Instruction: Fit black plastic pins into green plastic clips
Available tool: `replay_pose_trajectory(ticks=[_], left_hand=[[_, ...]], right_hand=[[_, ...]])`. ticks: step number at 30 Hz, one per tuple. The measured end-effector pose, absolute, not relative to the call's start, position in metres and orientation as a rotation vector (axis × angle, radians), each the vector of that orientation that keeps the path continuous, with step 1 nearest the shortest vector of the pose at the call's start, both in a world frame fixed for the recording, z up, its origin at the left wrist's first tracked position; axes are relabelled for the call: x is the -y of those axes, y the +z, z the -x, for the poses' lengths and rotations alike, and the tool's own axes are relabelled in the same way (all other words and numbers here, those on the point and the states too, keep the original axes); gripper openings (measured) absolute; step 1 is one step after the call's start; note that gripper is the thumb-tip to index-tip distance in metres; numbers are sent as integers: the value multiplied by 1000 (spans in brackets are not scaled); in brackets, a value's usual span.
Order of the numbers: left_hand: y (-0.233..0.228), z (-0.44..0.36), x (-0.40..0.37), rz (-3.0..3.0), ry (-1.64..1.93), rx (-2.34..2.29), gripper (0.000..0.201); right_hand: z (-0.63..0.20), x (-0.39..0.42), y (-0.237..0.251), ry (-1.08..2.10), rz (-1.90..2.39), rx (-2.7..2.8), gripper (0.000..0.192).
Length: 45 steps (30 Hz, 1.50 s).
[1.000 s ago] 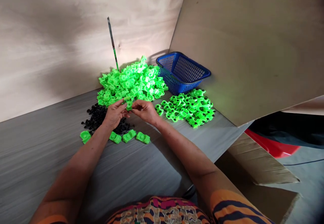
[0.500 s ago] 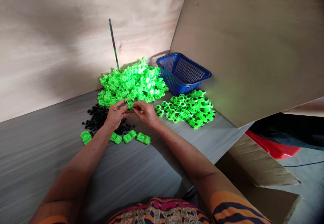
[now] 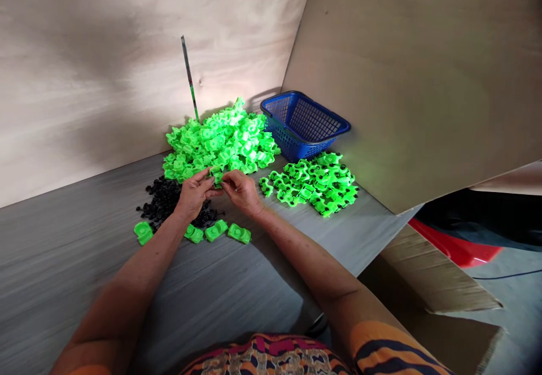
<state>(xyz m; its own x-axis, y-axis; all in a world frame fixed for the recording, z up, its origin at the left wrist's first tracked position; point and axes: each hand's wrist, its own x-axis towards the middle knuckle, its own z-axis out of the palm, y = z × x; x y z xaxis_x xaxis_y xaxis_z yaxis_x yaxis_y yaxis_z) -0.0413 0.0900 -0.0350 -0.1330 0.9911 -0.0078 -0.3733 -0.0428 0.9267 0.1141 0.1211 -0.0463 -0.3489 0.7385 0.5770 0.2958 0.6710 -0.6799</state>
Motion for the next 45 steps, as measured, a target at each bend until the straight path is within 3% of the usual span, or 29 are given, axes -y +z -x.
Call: replay_pose_trajectory(ticks=[25, 39, 45], left_hand=[[-19, 41, -84, -1053, 1459, -1068, 72], [-22, 42, -86, -1028, 1487, -1066, 62], [-22, 42, -86, -1049, 1483, -1058, 67]], right_hand=[[-112, -124, -55, 915, 785, 1649, 13], [-111, -122, -51, 916, 790, 1614, 15], [-111, -119, -49, 892, 822, 1602, 19]])
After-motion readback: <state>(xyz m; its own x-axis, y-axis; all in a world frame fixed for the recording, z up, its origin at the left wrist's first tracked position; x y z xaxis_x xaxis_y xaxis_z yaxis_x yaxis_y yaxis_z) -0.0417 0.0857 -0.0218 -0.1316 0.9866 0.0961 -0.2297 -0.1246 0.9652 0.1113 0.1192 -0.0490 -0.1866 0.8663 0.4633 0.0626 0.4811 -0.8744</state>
